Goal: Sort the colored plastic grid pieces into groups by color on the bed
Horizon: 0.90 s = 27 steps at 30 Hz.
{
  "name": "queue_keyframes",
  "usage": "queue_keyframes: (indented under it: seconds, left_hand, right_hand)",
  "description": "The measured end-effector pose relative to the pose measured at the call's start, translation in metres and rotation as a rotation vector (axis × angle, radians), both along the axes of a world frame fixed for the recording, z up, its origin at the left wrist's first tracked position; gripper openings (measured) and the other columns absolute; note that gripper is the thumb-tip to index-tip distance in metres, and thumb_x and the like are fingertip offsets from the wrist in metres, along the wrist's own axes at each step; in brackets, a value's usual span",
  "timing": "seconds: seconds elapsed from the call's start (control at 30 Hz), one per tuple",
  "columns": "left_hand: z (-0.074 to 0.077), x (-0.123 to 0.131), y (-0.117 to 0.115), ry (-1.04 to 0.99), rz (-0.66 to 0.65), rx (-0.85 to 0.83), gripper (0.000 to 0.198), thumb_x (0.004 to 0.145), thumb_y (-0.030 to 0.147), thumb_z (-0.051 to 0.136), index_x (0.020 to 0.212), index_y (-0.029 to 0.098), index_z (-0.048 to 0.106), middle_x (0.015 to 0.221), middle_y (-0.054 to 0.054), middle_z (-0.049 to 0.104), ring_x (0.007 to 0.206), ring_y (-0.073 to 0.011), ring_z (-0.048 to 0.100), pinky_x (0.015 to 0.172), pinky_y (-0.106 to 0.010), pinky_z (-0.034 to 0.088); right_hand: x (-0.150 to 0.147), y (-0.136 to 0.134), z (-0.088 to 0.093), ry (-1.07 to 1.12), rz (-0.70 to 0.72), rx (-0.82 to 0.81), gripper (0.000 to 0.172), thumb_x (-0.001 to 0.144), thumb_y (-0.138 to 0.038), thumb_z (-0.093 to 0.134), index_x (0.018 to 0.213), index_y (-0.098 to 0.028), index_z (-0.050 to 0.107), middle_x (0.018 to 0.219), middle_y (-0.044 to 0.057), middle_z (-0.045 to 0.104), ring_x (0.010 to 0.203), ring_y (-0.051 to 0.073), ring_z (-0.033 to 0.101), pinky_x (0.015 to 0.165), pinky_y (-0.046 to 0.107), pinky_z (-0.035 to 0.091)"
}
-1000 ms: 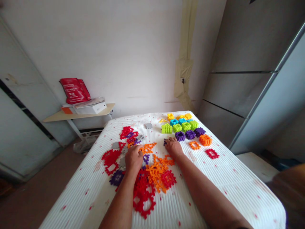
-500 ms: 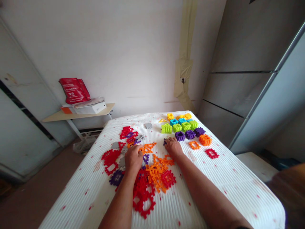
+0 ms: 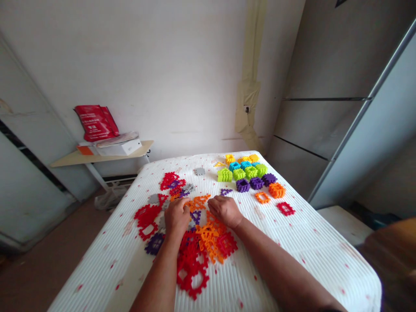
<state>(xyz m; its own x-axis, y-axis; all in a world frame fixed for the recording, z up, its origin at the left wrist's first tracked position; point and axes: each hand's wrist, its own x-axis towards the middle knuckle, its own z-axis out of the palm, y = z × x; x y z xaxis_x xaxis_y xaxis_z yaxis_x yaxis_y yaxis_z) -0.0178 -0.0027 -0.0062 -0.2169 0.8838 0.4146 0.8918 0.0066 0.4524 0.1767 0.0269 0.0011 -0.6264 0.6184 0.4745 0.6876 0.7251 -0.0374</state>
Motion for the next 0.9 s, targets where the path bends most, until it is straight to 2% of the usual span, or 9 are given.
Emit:
queue_keyframes:
  seconds: [0.13,0.3,0.47,0.53,0.63,0.7,0.77,0.9]
  left_hand:
    - [0.003,-0.005,-0.001,-0.038,0.039,0.03,0.033,0.075,0.013,0.043,0.094,0.021,0.069,0.1,-0.005,0.07,0.096,-0.02,0.06,0.09,-0.031,0.045]
    - [0.001,-0.015,-0.001,-0.178,0.076,0.142,0.03,0.073,0.016,0.043,0.088,0.021,0.069,0.095,-0.006,0.07,0.091,-0.0216,0.062,0.087,-0.035,0.047]
    - [0.0,-0.045,-0.001,-0.523,0.213,0.279,0.025,0.072,0.025,0.047,0.082,0.019,0.069,0.084,-0.005,0.071,0.083,-0.0207,0.064,0.083,-0.034,0.049]
    - [0.0,-0.06,-0.002,-0.662,0.3,0.356,0.025,0.07,0.027,0.049,0.082,0.017,0.069,0.079,-0.004,0.071,0.079,-0.0202,0.065,0.081,-0.034,0.05]
    - [0.001,-0.076,-0.006,-0.777,0.391,0.45,0.024,0.066,0.026,0.051,0.079,0.015,0.068,0.072,-0.003,0.069,0.075,-0.0199,0.064,0.079,-0.034,0.05]
    - [0.002,-0.079,-0.007,-0.8,0.415,0.471,0.023,0.063,0.026,0.053,0.076,0.014,0.068,0.072,-0.003,0.069,0.076,-0.0203,0.064,0.079,-0.034,0.05]
    - [0.003,-0.076,-0.007,-0.8,0.408,0.465,0.022,0.062,0.026,0.054,0.075,0.015,0.068,0.072,-0.003,0.069,0.077,-0.0206,0.064,0.079,-0.034,0.05]
    - [0.001,-0.064,-0.004,-0.736,0.332,0.404,0.022,0.066,0.027,0.052,0.076,0.017,0.068,0.073,-0.003,0.07,0.077,-0.0196,0.064,0.078,-0.032,0.05]
  right_hand:
    - [-0.012,-0.019,-0.001,-0.045,0.162,0.014,0.019,0.09,-0.024,0.043,0.077,-0.018,0.056,0.07,0.001,0.058,0.061,0.011,0.049,0.057,0.024,0.029]
    - [-0.02,-0.036,0.0,-0.04,0.263,0.001,0.021,0.091,-0.027,0.041,0.082,-0.019,0.057,0.073,0.002,0.06,0.065,0.012,0.051,0.06,0.024,0.033]
    - [-0.022,-0.044,-0.002,0.0,0.352,-0.012,0.024,0.092,-0.027,0.038,0.087,-0.019,0.06,0.073,0.003,0.06,0.066,0.013,0.052,0.063,0.024,0.036]
    - [-0.018,-0.037,-0.004,0.035,0.309,-0.044,0.026,0.093,-0.027,0.036,0.087,-0.018,0.061,0.072,0.003,0.061,0.066,0.013,0.053,0.064,0.024,0.037]
    - [-0.004,-0.016,-0.007,0.151,0.101,-0.148,0.028,0.092,-0.025,0.036,0.087,-0.018,0.062,0.076,0.004,0.064,0.07,0.013,0.057,0.067,0.022,0.039]
    - [0.006,0.0,-0.009,0.246,-0.057,-0.228,0.025,0.091,-0.024,0.039,0.091,-0.018,0.063,0.085,0.005,0.066,0.077,0.014,0.06,0.071,0.022,0.041]
    - [0.012,0.011,-0.01,0.293,-0.151,-0.291,0.023,0.087,-0.02,0.043,0.094,-0.018,0.064,0.092,0.005,0.068,0.083,0.014,0.061,0.074,0.022,0.042]
    - [0.005,0.009,-0.008,0.239,-0.102,-0.364,0.022,0.083,-0.015,0.047,0.094,-0.02,0.066,0.095,0.004,0.069,0.087,0.014,0.062,0.079,0.022,0.042]
